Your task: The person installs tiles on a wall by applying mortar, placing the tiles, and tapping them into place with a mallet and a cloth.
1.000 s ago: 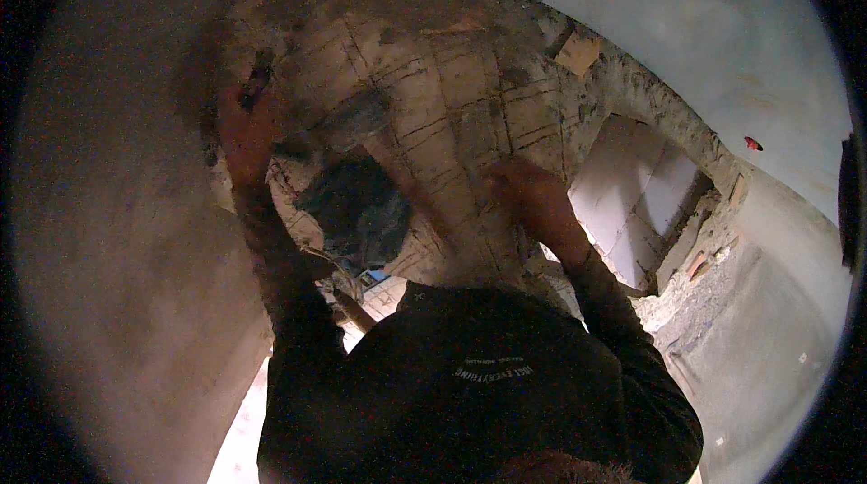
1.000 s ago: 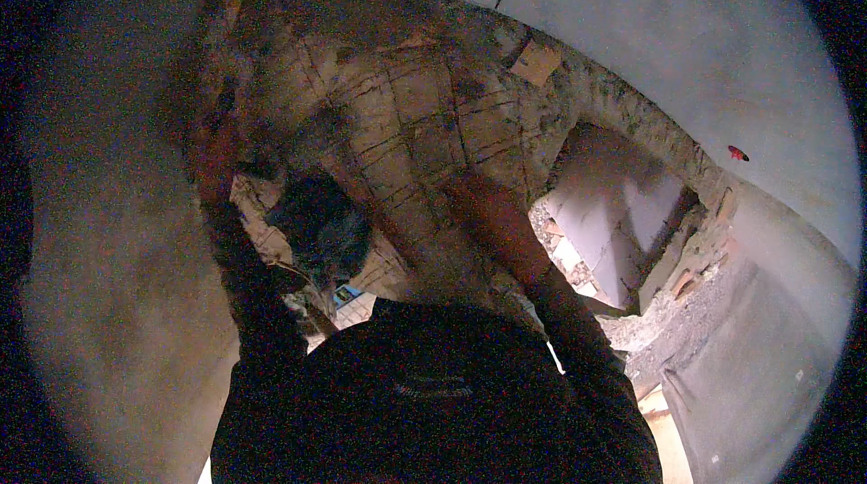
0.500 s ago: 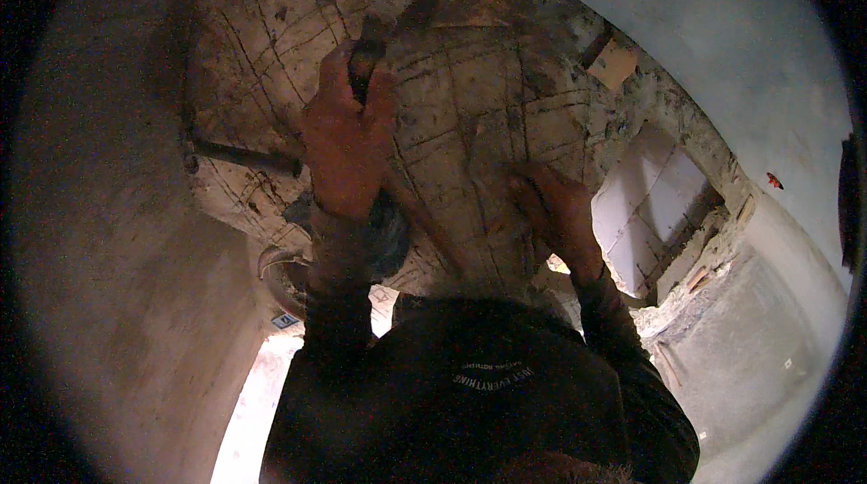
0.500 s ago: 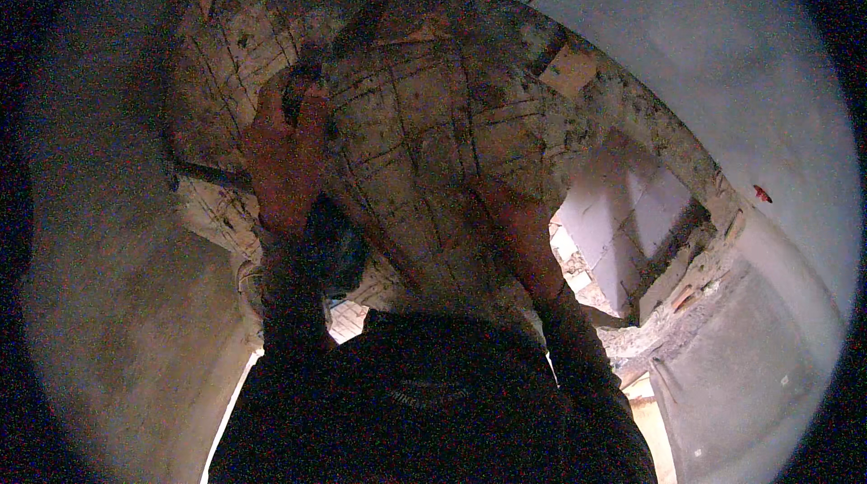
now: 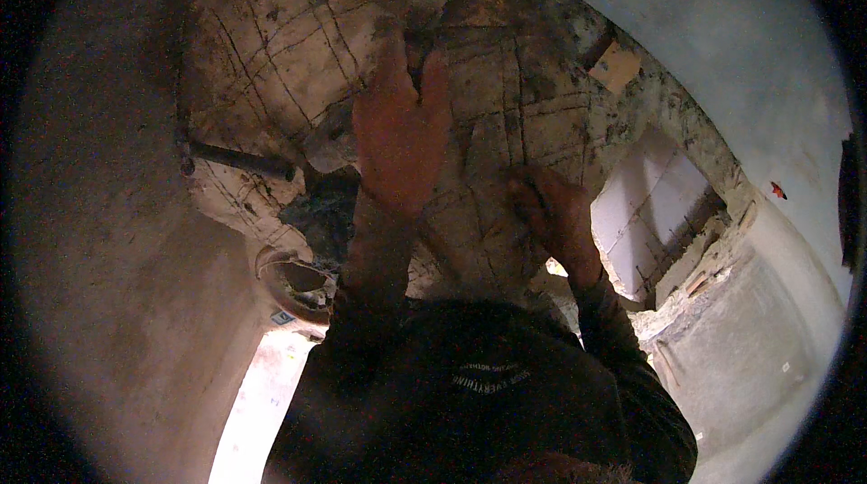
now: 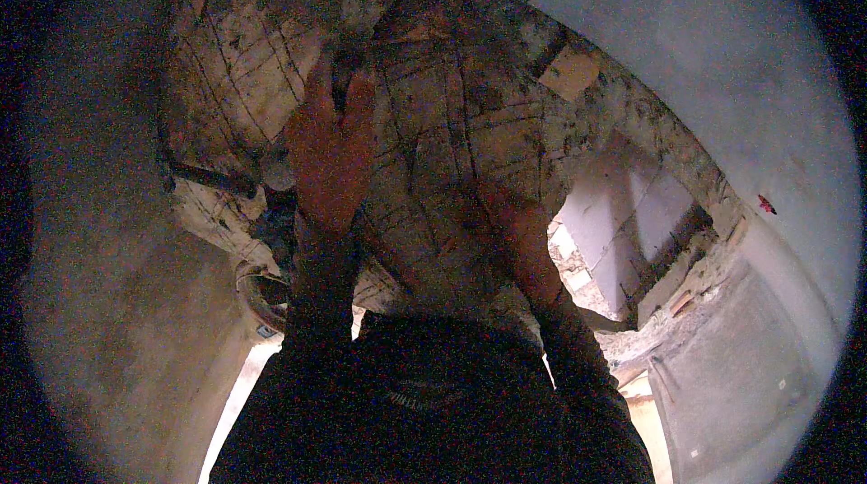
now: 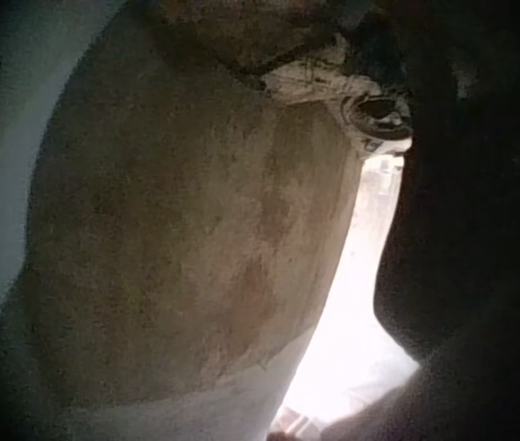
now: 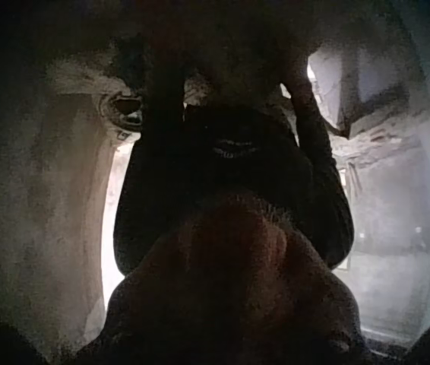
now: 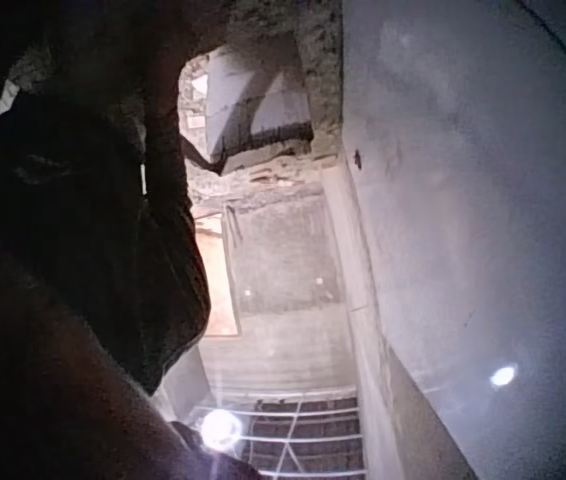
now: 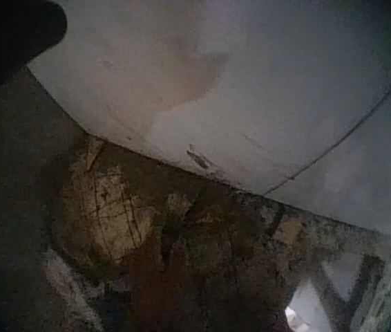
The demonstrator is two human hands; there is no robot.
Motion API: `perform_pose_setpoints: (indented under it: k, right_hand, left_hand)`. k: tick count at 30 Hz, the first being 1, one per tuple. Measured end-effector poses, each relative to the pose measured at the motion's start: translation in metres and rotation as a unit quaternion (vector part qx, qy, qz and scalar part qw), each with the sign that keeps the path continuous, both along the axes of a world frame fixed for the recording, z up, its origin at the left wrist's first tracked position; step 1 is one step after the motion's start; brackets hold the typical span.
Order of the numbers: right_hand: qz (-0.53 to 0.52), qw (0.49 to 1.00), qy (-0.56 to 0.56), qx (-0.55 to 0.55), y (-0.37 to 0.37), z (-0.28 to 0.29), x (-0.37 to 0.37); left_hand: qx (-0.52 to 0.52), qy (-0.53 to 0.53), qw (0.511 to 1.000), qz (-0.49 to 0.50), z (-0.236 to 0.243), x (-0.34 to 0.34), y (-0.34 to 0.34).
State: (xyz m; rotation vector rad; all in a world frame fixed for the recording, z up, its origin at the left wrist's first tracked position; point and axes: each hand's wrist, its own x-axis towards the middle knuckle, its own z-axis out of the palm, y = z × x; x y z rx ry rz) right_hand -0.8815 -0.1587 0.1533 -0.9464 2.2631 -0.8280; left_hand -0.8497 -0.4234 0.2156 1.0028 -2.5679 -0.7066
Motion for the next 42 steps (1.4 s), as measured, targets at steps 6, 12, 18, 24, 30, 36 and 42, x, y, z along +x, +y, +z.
perform_pose_setpoints:
  k: [6,12,18,24,30,36,42]
  right_hand:
    - [-0.035,0.997,-0.063,0.02,-0.024,0.032,-0.01]
    - [-0.04,0.997,-0.061,0.018,-0.021,0.026,-0.014]
    - [-0.092,0.992,-0.09,0.002,-0.027,0.03,-0.014]
    - [-0.103,0.987,-0.122,0.005,-0.03,0.034,-0.013]
    - [-0.096,0.99,-0.103,0.013,-0.034,0.04,-0.017]
    - [-0.068,0.996,-0.049,-0.027,-0.025,0.026,-0.009]
    - [-0.074,0.994,-0.079,0.012,-0.029,0.035,-0.013]
  left_hand:
    - [0.005,0.014,1.0,0.005,-0.012,-0.005,0.0]
    - [0.064,-0.086,0.993,0.04,-0.01,-0.012,0.007]
    - [-0.039,0.004,0.998,0.053,-0.048,-0.011,0.018]
    - [0.067,0.037,0.994,0.08,-0.035,-0.01,0.017]
    - [0.113,0.072,0.986,0.098,-0.047,-0.012,0.02]
    - [0.557,0.162,0.8,0.15,-0.007,-0.013,-0.008]
    - [0.666,0.142,0.723,0.119,-0.007,-0.009,-0.045]
